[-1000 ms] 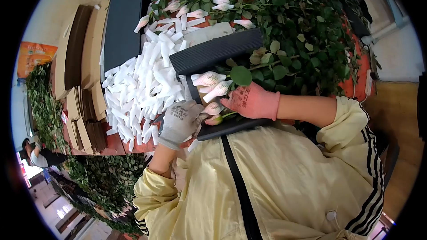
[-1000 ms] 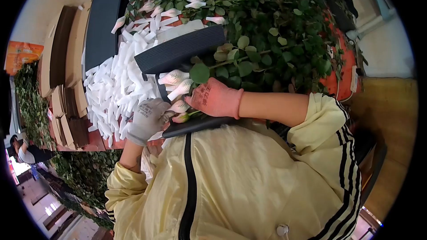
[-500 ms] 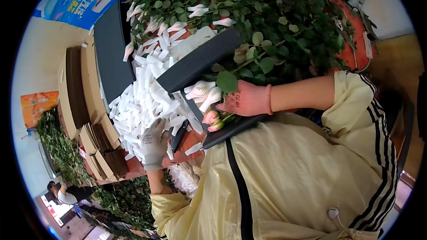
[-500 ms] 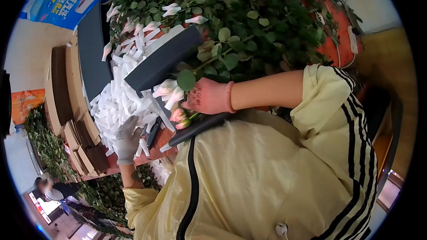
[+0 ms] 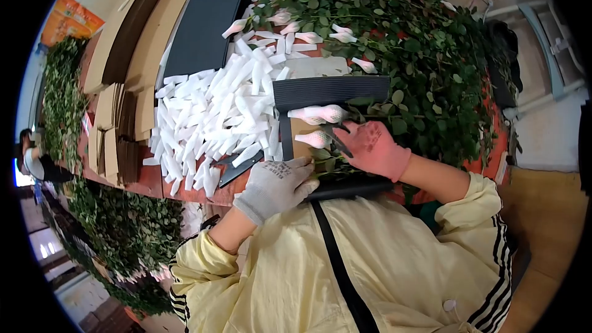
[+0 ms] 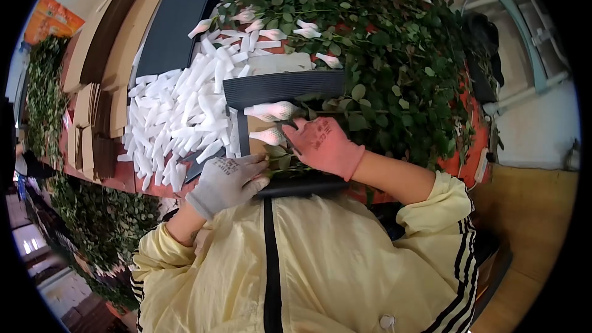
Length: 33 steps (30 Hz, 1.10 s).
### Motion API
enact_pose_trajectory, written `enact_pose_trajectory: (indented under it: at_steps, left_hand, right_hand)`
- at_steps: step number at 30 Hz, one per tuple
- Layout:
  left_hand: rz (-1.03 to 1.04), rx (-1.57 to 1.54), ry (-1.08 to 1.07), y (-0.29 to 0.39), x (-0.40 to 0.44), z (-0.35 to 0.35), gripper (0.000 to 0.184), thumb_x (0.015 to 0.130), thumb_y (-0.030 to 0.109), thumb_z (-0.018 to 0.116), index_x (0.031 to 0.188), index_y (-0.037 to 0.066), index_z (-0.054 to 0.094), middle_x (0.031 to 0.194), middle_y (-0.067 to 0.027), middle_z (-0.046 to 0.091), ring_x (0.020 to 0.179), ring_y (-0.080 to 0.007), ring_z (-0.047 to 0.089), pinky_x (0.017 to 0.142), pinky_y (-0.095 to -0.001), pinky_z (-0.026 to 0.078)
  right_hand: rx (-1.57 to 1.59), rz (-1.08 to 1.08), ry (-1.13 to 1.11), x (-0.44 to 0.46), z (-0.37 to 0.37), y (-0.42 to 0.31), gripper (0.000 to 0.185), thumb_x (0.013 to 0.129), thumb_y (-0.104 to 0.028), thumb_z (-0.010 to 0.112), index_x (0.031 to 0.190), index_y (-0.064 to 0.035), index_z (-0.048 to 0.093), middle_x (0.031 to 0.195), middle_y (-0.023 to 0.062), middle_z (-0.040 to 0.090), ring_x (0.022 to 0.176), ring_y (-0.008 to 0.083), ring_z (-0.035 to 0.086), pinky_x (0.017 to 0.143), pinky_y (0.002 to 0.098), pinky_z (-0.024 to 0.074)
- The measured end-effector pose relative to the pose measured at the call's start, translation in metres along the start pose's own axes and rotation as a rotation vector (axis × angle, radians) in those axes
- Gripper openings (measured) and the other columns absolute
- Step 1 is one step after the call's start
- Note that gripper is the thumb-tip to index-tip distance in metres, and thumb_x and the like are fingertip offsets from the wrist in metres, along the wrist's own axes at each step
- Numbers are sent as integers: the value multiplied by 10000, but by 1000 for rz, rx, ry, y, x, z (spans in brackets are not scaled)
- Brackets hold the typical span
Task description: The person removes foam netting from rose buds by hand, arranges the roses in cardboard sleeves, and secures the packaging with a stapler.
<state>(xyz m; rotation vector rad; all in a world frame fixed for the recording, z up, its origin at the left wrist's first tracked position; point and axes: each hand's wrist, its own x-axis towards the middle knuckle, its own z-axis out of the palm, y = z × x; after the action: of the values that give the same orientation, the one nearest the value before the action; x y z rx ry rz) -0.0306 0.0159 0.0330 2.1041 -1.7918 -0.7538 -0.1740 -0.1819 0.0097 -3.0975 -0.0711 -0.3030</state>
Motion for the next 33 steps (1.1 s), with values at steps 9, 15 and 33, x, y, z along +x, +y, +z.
enact_pose_trajectory:
  at_steps: [9, 15, 33]
  left_hand:
    - [-13, 20, -69, 0, -3, 7, 409, 917, 379, 391, 1124, 86, 587, 1139, -49, 573, 881, -248, 622, 744, -421, 469]
    - [-11, 95, -145, 2, 0, 4, 390, 922, 364, 382, 1127, 107, 593, 1223, -40, 542, 923, -238, 613, 768, -388, 476]
    - [43, 47, 17, 7, -2, -1, 610, 776, 519, 586, 1163, 47, 570, 1218, -120, 550, 982, -282, 601, 792, -371, 481]
  right_hand:
    - [-170, 32, -88, 13, 17, -14, 426, 749, -259, 581, 1127, -69, 527, 654, 40, 531, 609, 210, 557, 518, 355, 402]
    - [-120, 75, -311, 20, 19, -33, 377, 739, -242, 591, 1081, -92, 537, 668, 34, 547, 623, 212, 572, 549, 359, 414]
    - [68, 64, -275, -14, -12, 4, 450, 798, -307, 551, 1207, -123, 517, 1186, 110, 523, 990, 204, 550, 865, 358, 420]
